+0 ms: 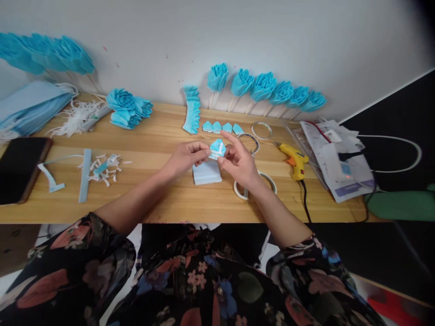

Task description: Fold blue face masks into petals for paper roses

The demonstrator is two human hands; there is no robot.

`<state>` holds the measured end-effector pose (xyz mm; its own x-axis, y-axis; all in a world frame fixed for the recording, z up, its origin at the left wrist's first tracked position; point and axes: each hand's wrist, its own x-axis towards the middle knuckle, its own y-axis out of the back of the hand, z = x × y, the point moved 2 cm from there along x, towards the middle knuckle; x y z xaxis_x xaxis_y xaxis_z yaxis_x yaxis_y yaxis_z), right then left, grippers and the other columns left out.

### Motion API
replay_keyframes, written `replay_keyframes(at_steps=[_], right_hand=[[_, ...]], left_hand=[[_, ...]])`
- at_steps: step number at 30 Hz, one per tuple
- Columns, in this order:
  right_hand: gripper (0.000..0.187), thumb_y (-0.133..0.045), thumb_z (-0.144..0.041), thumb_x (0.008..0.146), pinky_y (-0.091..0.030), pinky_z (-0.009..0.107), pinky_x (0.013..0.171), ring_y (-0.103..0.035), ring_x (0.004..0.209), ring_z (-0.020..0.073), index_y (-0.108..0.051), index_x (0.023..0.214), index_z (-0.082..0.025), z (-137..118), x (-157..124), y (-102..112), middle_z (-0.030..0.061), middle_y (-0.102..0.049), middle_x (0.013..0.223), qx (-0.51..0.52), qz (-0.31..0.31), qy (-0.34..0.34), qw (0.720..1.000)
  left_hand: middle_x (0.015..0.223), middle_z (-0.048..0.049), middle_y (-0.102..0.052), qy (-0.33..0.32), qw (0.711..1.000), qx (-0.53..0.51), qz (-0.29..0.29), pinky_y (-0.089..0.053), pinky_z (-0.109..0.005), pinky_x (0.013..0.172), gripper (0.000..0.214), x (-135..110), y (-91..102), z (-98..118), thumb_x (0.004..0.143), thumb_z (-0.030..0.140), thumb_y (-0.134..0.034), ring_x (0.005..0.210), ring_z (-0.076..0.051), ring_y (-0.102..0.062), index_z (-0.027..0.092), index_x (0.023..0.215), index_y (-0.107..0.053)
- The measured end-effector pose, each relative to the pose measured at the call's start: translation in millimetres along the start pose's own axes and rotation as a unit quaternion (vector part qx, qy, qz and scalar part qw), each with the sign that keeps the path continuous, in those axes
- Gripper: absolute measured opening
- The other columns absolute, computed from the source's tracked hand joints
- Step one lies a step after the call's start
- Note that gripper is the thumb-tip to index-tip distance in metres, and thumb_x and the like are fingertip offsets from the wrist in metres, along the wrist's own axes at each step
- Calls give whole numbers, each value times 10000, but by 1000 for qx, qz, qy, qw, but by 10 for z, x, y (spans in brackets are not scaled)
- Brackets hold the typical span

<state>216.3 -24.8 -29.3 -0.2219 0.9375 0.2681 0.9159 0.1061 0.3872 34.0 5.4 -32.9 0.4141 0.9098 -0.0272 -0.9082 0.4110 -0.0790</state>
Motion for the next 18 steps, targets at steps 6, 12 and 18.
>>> replay_keyframes(at_steps=[6, 12, 18], right_hand=[[558, -630, -255, 881, -515, 293, 618, -593, 746, 147, -500, 1421, -309, 17, 22, 25, 11, -678, 928, 43, 26, -13, 999], [389, -605, -298, 913, -515, 268, 588, -628, 823, 164, -606, 1302, -295, 11, 44, 147, 17, -693, 872, 69, 127, 11, 989], [343, -611, -299, 900, -516, 244, 577, -635, 769, 138, -645, 1242, -285, 25, 68, 203, -3, -674, 825, 76, 167, 27, 983]], left_hand=[[601, 32, -556, -11, 997, 67, 40, -364, -222, 536, 203, 52, 133, 50, 749, 362, -691, 534, -80, -446, 166, 727, -640], [626, 6, -627, -70, 972, 170, 147, -362, -230, 528, 187, 175, 602, 130, 750, 351, -684, 535, -94, -475, 166, 742, -659], [617, -7, -658, -40, 964, 173, 197, -346, -223, 516, 244, 251, 792, 35, 685, 391, -720, 519, -88, -457, 153, 722, -683]])
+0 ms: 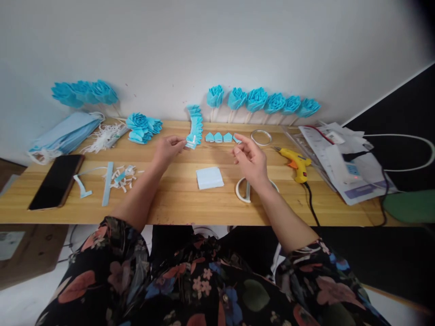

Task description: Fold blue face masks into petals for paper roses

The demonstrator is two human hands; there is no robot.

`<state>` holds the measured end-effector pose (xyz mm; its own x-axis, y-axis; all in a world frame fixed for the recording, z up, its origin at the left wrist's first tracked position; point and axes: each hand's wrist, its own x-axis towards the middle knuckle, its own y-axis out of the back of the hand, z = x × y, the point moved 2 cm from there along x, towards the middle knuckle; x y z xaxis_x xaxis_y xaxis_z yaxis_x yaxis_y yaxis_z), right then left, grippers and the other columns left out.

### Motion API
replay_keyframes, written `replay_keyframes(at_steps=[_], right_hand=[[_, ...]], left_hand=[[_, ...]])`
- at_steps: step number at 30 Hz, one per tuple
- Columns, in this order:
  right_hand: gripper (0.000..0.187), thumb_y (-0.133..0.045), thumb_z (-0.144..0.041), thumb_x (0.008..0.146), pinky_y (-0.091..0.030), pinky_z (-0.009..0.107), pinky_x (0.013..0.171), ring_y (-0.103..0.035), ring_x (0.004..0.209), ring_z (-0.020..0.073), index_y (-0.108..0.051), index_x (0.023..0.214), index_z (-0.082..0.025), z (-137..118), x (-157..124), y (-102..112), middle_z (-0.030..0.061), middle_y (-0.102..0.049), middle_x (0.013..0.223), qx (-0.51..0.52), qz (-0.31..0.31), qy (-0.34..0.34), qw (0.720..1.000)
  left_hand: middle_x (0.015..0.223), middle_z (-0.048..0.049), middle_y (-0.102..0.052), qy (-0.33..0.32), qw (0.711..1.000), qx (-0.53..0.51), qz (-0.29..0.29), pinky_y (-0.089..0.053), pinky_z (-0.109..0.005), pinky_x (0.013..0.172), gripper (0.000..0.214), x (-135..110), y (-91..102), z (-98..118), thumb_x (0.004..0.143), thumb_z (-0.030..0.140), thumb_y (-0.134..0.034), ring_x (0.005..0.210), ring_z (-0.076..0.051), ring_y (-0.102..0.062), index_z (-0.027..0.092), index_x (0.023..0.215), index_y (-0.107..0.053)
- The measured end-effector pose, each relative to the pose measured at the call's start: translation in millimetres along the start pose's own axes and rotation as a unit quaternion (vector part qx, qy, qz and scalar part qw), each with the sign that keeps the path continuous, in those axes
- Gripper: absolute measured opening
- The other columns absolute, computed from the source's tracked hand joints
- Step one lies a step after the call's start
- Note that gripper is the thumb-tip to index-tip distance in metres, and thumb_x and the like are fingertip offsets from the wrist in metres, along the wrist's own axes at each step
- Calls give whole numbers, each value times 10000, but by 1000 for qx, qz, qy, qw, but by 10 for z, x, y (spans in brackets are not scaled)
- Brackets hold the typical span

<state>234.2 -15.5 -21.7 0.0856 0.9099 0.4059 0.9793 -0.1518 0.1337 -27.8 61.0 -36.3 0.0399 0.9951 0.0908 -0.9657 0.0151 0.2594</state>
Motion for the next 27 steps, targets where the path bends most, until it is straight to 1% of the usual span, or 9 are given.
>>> replay_keyframes(at_steps=[4, 7, 10, 12, 15, 19, 22, 25, 27], right_hand=[[315, -622, -324, 895, -495, 220, 540, -612, 690, 115, -656, 1205, -282, 13, 57, 79, -16, -673, 793, 7, 52, 13, 999], [312, -625, -378, 902, -490, 219, 524, -605, 660, 113, -653, 1197, -283, 31, 116, 168, -12, -682, 792, 4, 98, 25, 995], [332, -611, -425, 913, -492, 227, 515, -599, 637, 114, -644, 1210, -282, 46, 159, 244, 0, -698, 817, -14, 133, 28, 991], [339, -592, -434, 925, -501, 239, 519, -610, 654, 127, -637, 1224, -282, 51, 177, 277, 11, -704, 832, -27, 141, 35, 989], [349, -556, -424, 943, -528, 265, 543, -654, 735, 164, -613, 1255, -277, 73, 204, 334, 34, -711, 860, -50, 146, 45, 987], [376, -508, -404, 953, -554, 291, 563, -700, 833, 209, -581, 1286, -245, 168, 287, 513, 72, -719, 903, -103, 172, 39, 979], [410, -471, -365, 950, -564, 309, 579, -711, 855, 226, -559, 1325, -224, 259, 365, 680, 96, -736, 964, -154, 163, 12, 974], [434, -492, -306, 912, -584, 352, 661, -716, 859, 239, -581, 1322, -197, 316, 406, 798, 96, -758, 985, -219, 117, -27, 968], [424, -525, -282, 887, -583, 391, 761, -717, 886, 254, -624, 1289, -187, 324, 404, 852, 91, -769, 978, -291, 70, -42, 953]], left_hand=[[621, -20, -671, 37, 999, -21, -13, -350, -217, 506, 299, -68, -124, 0, 653, 427, -726, 511, -90, -463, 141, 735, -704], [617, -21, -672, 53, 998, -10, -27, -335, -214, 486, 270, -116, -205, 19, 655, 399, -717, 500, -92, -461, 144, 747, -720], [619, -19, -674, 62, 998, -9, -26, -349, -212, 484, 226, -137, -255, 29, 656, 351, -706, 495, -92, -472, 149, 757, -718], [616, -14, -673, 65, 998, -13, -21, -358, -211, 485, 212, -139, -277, 30, 662, 327, -695, 491, -90, -479, 148, 774, -716], [610, -2, -666, 63, 998, -11, -6, -369, -213, 486, 216, -137, -297, 28, 671, 300, -684, 483, -90, -483, 147, 819, -716], [577, 29, -620, 26, 1000, 9, 9, -362, -216, 490, 236, -122, -311, 24, 694, 284, -666, 477, -95, -480, 159, 887, -722], [573, 45, -571, -13, 1000, -5, 20, -348, -216, 494, 261, -106, -315, 15, 714, 283, -652, 479, -94, -470, 164, 939, -708], [596, 47, -552, -41, 998, -28, 25, -335, -212, 489, 256, -96, -304, 3, 732, 285, -638, 485, -90, -463, 159, 951, -677], [605, 44, -547, -57, 998, -30, 26, -331, -214, 490, 232, -97, -284, 4, 748, 293, -629, 491, -91, -462, 160, 935, -662]])
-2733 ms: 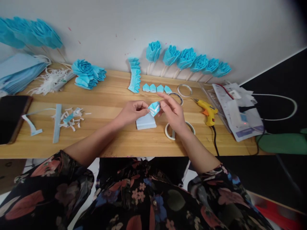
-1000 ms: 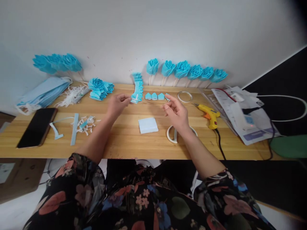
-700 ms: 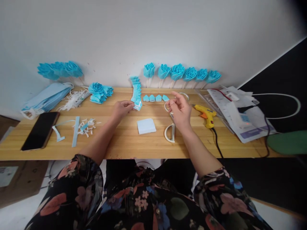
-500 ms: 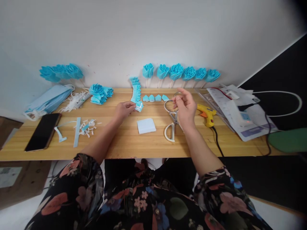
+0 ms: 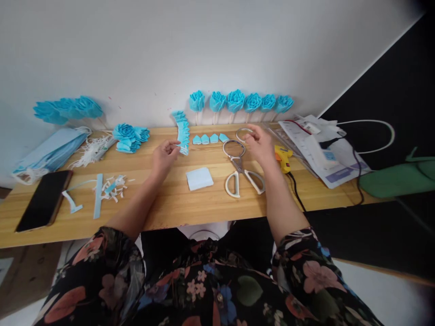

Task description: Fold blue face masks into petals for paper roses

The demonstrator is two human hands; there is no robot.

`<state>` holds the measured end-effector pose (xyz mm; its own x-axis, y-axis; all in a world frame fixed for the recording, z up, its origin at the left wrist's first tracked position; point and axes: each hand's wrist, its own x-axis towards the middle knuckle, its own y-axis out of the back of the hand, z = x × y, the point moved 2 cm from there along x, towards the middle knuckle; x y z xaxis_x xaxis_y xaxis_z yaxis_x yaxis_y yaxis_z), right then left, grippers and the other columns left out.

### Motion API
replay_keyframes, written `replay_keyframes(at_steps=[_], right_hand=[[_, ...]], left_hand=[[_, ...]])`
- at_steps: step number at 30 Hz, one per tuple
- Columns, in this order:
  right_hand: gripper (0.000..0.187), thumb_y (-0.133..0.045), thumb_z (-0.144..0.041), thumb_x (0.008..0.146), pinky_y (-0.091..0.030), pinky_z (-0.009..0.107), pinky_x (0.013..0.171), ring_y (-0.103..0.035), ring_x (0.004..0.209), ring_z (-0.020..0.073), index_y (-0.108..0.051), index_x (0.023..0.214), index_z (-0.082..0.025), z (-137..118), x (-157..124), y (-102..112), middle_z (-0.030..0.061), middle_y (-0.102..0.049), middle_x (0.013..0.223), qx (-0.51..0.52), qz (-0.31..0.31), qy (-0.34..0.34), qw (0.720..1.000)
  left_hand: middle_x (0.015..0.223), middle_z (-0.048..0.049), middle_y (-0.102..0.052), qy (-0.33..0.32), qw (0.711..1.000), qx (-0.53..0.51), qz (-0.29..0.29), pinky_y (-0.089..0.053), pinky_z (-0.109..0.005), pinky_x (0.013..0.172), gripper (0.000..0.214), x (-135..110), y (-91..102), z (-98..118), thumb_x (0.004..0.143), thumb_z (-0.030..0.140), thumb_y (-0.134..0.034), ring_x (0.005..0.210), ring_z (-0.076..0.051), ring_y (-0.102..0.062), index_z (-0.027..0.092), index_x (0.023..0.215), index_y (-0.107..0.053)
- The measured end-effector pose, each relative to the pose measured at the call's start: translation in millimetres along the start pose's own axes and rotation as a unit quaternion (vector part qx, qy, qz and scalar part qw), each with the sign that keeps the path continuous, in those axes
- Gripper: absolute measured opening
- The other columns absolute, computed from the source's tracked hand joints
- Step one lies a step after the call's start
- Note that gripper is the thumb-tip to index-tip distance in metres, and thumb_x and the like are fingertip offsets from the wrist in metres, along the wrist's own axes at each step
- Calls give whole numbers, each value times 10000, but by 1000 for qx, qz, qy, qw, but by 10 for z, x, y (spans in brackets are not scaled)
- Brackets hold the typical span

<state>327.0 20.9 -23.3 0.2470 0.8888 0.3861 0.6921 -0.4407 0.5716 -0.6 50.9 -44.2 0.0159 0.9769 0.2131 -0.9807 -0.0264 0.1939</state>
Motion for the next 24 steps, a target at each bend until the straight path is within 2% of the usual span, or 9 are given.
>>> replay_keyframes(at_steps=[3, 6, 10, 12, 13, 15, 18, 21, 24], right_hand=[[406, -540, -267, 890, -553, 429, 859, -715, 943, 286, -665, 1270, -195, 45, -14, 56, 101, -777, 1027, -133, -95, 17, 986], [398, -515, -257, 912, -536, 432, 872, -708, 996, 311, -677, 1272, -205, 101, 0, 106, 118, -770, 1109, -223, -160, 24, 961], [359, -513, -262, 914, -526, 412, 900, -697, 1039, 299, -710, 1209, -205, 104, 103, 98, 116, -754, 1177, -223, -163, 54, 960], [354, -514, -261, 908, -525, 412, 915, -697, 1046, 294, -716, 1189, -190, 73, 156, 61, 117, -755, 1170, -195, -146, 74, 967], [357, -511, -262, 908, -526, 416, 919, -696, 1049, 295, -715, 1190, -184, 58, 172, 42, 119, -757, 1163, -181, -132, 83, 971], [365, -498, -268, 913, -527, 427, 927, -692, 1060, 296, -708, 1197, -179, 44, 178, 11, 121, -758, 1156, -154, -91, 100, 979], [356, -478, -282, 931, -534, 422, 925, -688, 1063, 283, -705, 1188, -189, 73, 129, -24, 118, -751, 1166, -113, -40, 119, 986], [330, -488, -293, 937, -553, 400, 883, -693, 1044, 266, -713, 1161, -202, 110, 73, -59, 112, -747, 1164, -85, -37, 126, 988], [304, -511, -309, 939, -565, 400, 848, -695, 1038, 264, -719, 1141, -218, 95, 47, -84, 108, -750, 1148, -69, -44, 130, 988]], left_hand=[[632, 23, -577, -42, 998, 37, 6, -355, -221, 519, 191, -9, 33, 54, 780, 301, -611, 526, -103, -491, 166, 903, -665], [692, -16, -654, -105, 983, 150, -13, -398, -246, 583, 175, -30, -2, 187, 811, 274, -585, 595, -134, -557, 174, 895, -702], [895, -71, -750, -183, 913, 341, -132, -419, -295, 687, 229, -40, -241, 373, 839, 206, -552, 795, -206, -649, 199, 941, -756], [917, -63, -756, -176, 892, 362, -204, -414, -292, 686, 252, -4, -356, 417, 859, 256, -575, 824, -215, -657, 212, 1026, -759], [893, -55, -753, -164, 893, 354, -225, -408, -287, 669, 281, 30, -379, 429, 876, 316, -582, 799, -208, -653, 215, 1078, -751], [828, -42, -735, -134, 911, 329, -207, -393, -279, 636, 357, 132, -327, 440, 911, 415, -547, 724, -187, -626, 206, 1128, -738], [801, -44, -724, -105, 935, 316, -121, -388, -281, 639, 360, 293, -54, 409, 904, 407, -534, 699, -179, -597, 180, 1084, -748], [882, -73, -742, -111, 936, 324, -79, -414, -296, 698, 245, 378, 240, 316, 832, 319, -594, 773, -206, -610, 179, 935, -768], [839, -81, -718, -124, 932, 335, -67, -426, -312, 734, 165, 411, 395, 207, 795, 274, -620, 754, -216, -592, 198, 809, -766]])
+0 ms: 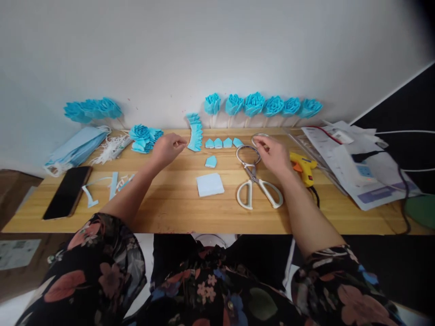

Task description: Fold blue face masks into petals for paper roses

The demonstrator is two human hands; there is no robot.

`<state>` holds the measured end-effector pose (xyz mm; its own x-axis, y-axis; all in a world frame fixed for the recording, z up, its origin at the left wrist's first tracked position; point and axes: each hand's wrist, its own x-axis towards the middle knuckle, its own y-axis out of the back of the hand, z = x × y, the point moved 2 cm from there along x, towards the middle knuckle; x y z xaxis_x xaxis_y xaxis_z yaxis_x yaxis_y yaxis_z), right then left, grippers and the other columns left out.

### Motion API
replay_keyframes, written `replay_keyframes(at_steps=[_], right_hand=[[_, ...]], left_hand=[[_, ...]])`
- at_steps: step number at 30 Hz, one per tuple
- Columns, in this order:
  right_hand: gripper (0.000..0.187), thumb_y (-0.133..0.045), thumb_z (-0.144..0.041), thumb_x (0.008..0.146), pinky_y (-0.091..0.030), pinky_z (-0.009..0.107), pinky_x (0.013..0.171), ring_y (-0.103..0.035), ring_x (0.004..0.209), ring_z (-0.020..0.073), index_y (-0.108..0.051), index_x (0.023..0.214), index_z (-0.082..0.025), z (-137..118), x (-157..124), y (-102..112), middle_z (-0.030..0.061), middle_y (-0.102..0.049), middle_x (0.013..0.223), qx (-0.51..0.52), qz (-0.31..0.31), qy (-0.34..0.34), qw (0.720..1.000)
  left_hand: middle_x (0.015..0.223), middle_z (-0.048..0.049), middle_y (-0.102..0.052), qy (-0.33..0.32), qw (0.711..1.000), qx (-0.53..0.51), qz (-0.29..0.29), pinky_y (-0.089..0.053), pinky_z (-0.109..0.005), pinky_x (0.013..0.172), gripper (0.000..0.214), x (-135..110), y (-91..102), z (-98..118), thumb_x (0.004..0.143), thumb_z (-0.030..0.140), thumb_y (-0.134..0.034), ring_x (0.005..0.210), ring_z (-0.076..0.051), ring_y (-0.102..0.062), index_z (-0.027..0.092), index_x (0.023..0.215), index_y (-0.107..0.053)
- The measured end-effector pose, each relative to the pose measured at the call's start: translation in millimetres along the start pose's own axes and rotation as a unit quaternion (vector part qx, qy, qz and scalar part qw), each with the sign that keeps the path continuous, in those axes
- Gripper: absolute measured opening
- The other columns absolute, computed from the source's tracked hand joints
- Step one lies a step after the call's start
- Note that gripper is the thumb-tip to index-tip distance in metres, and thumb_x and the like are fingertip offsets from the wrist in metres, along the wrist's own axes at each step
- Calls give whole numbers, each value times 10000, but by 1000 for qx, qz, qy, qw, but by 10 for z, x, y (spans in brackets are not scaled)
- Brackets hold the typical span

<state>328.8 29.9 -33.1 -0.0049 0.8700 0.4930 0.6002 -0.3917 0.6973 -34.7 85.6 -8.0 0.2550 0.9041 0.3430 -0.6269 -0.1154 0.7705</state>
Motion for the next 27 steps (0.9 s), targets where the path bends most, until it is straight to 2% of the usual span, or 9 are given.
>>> replay_keyframes(at_steps=[5, 10, 14, 18, 21, 24, 27], right_hand=[[284, -528, -317, 933, -566, 424, 837, -700, 1012, 275, -730, 1112, -227, -60, -2, -2, 109, -750, 1148, 5, -4, 0, 1000], [309, -523, -321, 929, -554, 410, 794, -708, 894, 267, -745, 1106, -201, -48, -19, -9, 123, -767, 1084, -21, -14, -12, 1000], [314, -521, -326, 933, -548, 392, 779, -713, 867, 257, -745, 1114, -201, -18, -35, -35, 117, -773, 1070, -20, -22, -9, 1000], [311, -522, -329, 942, -547, 390, 802, -717, 897, 260, -737, 1138, -219, 22, -49, -59, 104, -776, 1084, -27, -30, -6, 999], [317, -515, -339, 949, -546, 387, 795, -720, 908, 266, -735, 1152, -234, 27, -55, -60, 98, -778, 1093, -34, -38, -8, 999], [315, -523, -343, 942, -543, 376, 764, -722, 875, 267, -741, 1148, -248, 10, -60, -52, 89, -785, 1060, -39, -44, -12, 998], [317, -532, -350, 931, -530, 363, 705, -716, 786, 257, -747, 1145, -255, -1, -64, -50, 80, -792, 993, -43, -48, -23, 998]], left_hand=[[790, -77, -708, 51, 997, -30, 43, -437, -316, 762, 118, 201, -46, -171, 764, 229, -637, 757, -234, -595, 202, 714, -741], [763, -82, -699, 136, 981, -103, 88, -452, -306, 802, 157, 662, -189, -383, 711, 152, -645, 789, -233, -621, 152, 824, -754], [884, -95, -715, 148, 970, -152, 121, -462, -289, 823, 190, 918, -383, -495, 718, 170, -653, 846, -216, -641, 136, 887, -734], [799, -48, -688, 133, 965, -192, 115, -455, -266, 749, 130, 1048, -571, -532, 725, 212, -661, 761, -180, -609, 147, 831, -697], [698, -10, -632, 133, 962, -205, 121, -438, -256, 694, 70, 1106, -636, -562, 741, 231, -637, 702, -164, -566, 164, 757, -651], [645, 5, -581, 130, 965, -188, 131, -425, -258, 682, 49, 1126, -614, -577, 731, 190, -615, 677, -155, -540, 171, 686, -613], [632, 11, -554, 143, 958, -193, 156, -439, -255, 679, 64, 1103, -509, -540, 722, 159, -614, 673, -147, -539, 173, 664, -592]])
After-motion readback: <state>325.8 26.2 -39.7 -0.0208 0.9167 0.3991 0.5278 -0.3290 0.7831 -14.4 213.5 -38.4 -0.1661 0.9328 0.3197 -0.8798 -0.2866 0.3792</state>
